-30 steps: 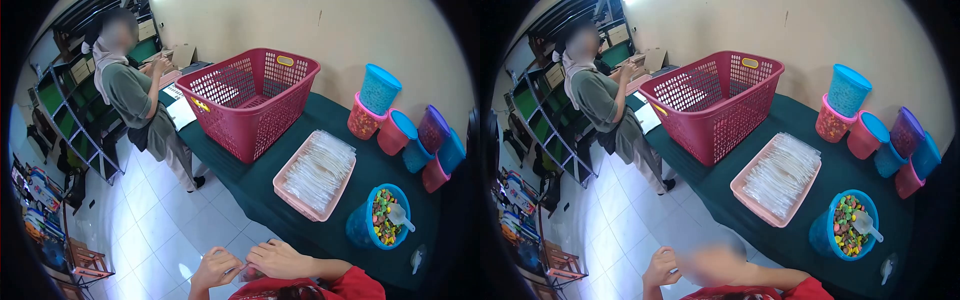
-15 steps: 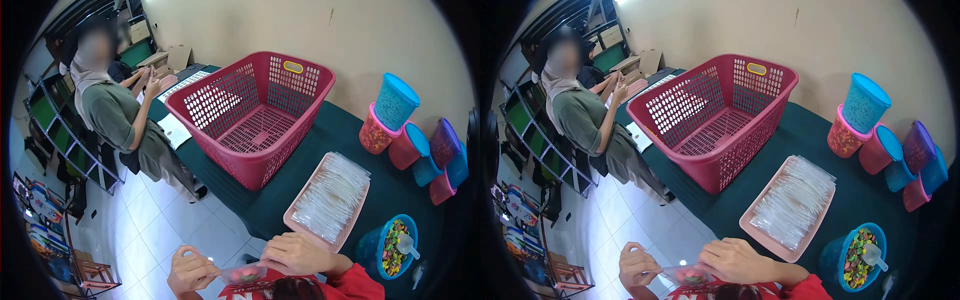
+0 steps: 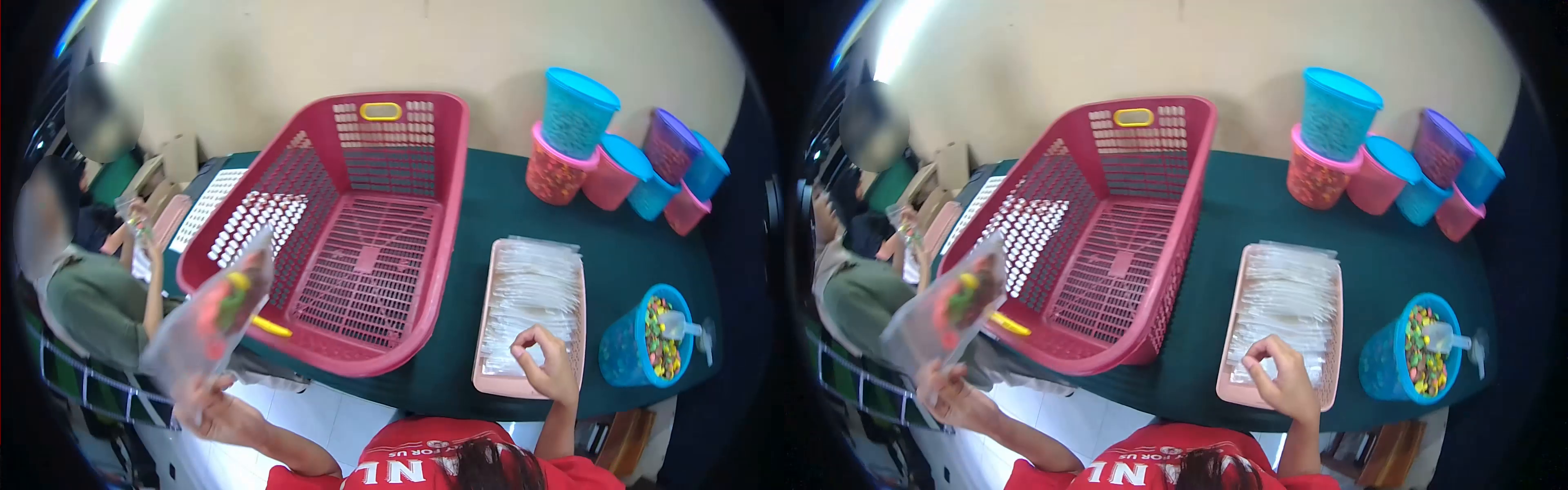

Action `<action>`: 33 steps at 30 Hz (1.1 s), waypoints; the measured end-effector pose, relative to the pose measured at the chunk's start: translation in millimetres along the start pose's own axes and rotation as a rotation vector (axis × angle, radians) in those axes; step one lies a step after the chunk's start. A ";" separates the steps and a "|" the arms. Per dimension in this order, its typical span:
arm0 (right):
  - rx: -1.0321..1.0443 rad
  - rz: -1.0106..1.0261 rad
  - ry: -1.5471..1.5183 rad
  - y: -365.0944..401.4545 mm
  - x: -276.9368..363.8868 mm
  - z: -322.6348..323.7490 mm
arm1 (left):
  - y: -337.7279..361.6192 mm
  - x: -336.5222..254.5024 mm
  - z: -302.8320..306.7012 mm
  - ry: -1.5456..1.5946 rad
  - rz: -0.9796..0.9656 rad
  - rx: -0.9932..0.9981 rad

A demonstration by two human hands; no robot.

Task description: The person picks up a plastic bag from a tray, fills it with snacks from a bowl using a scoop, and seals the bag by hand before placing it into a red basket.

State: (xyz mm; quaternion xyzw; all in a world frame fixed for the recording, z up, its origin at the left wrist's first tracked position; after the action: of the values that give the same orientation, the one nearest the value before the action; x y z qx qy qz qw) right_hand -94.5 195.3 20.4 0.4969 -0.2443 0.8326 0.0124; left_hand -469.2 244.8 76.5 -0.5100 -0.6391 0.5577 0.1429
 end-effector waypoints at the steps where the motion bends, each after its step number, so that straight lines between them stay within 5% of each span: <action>1: -0.059 -0.056 0.103 2.4 -6.6 0.5 | 0.9 8.3 -15.8 -0.046 0.069 0.083; 4: -0.196 -0.195 0.272 16.1 -35.6 -1.3 | 6.0 3.5 -69.1 -0.001 0.202 0.091; 5: -0.154 -0.266 0.390 24.1 -45.6 -0.4 | 10.4 19.3 -48.2 0.282 0.196 0.220; 6: -0.185 -0.300 0.405 31.1 -53.3 -0.6 | 19.9 21.2 -29.4 0.628 0.259 0.378; 7: -0.072 -0.348 0.563 39.0 -61.9 -3.5 | 15.3 2.2 -56.5 1.354 0.568 0.625; 9: 0.026 -0.422 0.730 49.6 -82.7 -10.3 | 22.6 -10.9 -91.2 1.622 0.511 1.342; 12: 0.052 -0.429 0.784 58.3 -116.2 -25.8 | 66.2 -24.9 -104.5 1.221 0.475 1.813; 14: -0.017 -0.327 0.782 57.8 -121.9 -33.5 | 79.2 -18.1 -105.2 1.025 0.471 1.935; 24: -0.484 0.024 0.868 52.2 -104.5 -20.6 | 99.7 -10.6 -101.3 0.876 0.555 1.826; 30: -0.377 0.139 0.840 68.3 -114.9 -4.5 | 101.3 -32.4 -95.3 0.819 0.487 1.774; 33: -0.412 0.179 0.825 77.2 -97.1 1.6 | 108.3 -41.9 -89.0 0.745 0.626 1.703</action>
State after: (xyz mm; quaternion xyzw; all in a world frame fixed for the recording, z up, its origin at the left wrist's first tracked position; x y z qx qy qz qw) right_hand -64.4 148.2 -90.4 0.0884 -0.4209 0.8926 0.1351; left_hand -330.6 245.9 29.7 -0.5261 0.2268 0.6485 0.5012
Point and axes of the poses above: each hand's wrist, its own y-axis away from the middle knuckle, its own z-axis out of the back of the hand, x = y × z, the point moved 2 cm from there along -y, towards the middle knuckle, and after that the axes turned 11 degrees about -x, right-handed, at the moved point
